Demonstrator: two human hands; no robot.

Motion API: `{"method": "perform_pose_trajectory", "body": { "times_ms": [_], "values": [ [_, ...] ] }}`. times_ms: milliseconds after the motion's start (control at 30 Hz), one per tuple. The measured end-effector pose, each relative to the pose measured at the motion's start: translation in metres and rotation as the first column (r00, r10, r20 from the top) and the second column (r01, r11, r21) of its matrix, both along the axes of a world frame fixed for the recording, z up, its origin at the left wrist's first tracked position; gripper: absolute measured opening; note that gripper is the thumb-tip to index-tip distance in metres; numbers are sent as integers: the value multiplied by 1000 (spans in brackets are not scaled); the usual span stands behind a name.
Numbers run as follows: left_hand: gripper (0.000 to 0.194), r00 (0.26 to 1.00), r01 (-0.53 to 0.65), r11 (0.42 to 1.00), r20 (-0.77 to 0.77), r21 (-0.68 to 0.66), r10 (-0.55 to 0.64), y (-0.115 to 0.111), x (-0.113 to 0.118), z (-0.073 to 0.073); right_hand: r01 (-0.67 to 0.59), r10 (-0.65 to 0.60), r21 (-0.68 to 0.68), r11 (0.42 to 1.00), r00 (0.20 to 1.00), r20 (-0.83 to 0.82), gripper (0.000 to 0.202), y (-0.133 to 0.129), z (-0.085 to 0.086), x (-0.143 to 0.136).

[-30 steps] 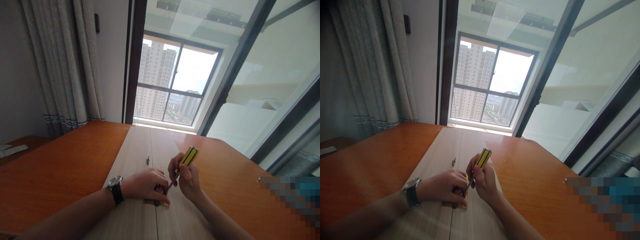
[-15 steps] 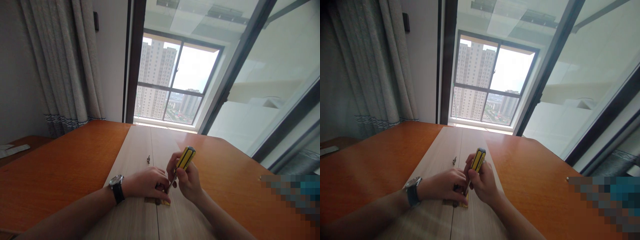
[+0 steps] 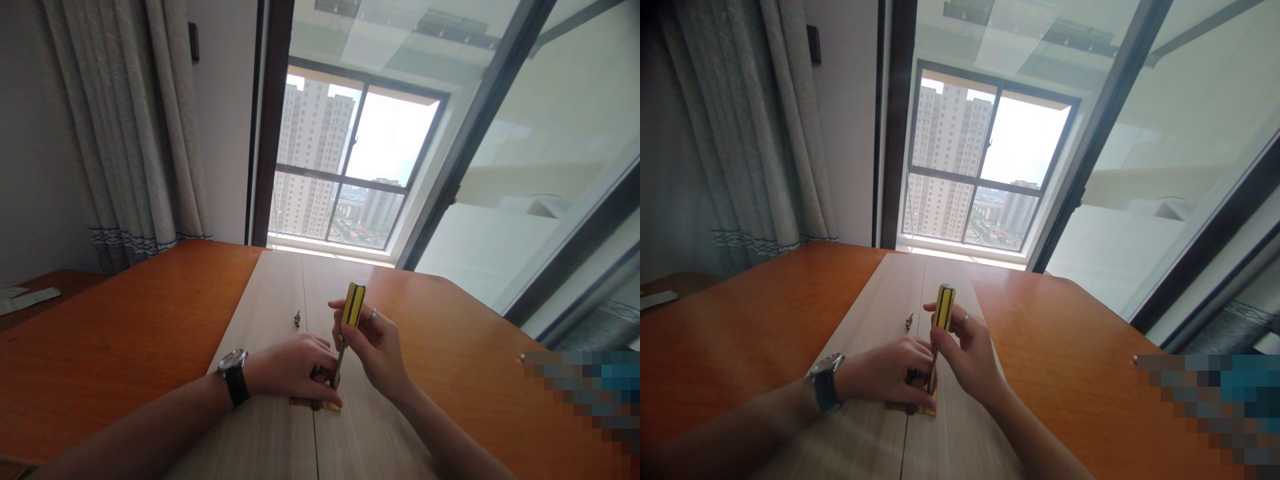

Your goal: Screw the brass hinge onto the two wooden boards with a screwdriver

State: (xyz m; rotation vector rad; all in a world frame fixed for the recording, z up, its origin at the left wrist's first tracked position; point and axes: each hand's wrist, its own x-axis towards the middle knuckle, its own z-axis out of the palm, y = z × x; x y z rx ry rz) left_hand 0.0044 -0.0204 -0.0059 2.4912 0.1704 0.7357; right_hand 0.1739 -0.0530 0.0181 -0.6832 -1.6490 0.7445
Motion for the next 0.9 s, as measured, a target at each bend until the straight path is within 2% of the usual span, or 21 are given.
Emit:
{"method": "perform_pose_trajectory", "body": {
  "times_ms": [133, 400, 600, 733, 833, 900],
  "values": [
    [21, 1000, 5, 1000, 3, -20, -5, 0, 0, -2, -55, 46, -76, 996, 991, -123, 44, 1, 1, -3],
    [21, 1000, 0, 1000, 7, -1, 0, 0, 0, -2, -158, 141, -91, 983, 975, -170, 29, -1, 5, -3],
    [28, 1000, -15, 1000, 5, 28, 15, 1, 0, -2, -145, 114, -135, 980, 970, -214, 40, -1, 4, -6],
    [32, 999, -26, 999, -21, 45, 27, 2, 0, -2, -144, 122, -91, 985, 970, -208, 47, -3, 6, -10],
    [35, 999, -31, 999, -34, 41, 32, 2, 0, -2, -106, 96, -49, 993, 980, -175, 36, -3, 7, -9],
    [37, 999, -39, 999, -37, 36, 40, 2, 0, -2, -32, 27, -42, 999, 992, -120, 27, -1, 6, -7]
  ]
}}
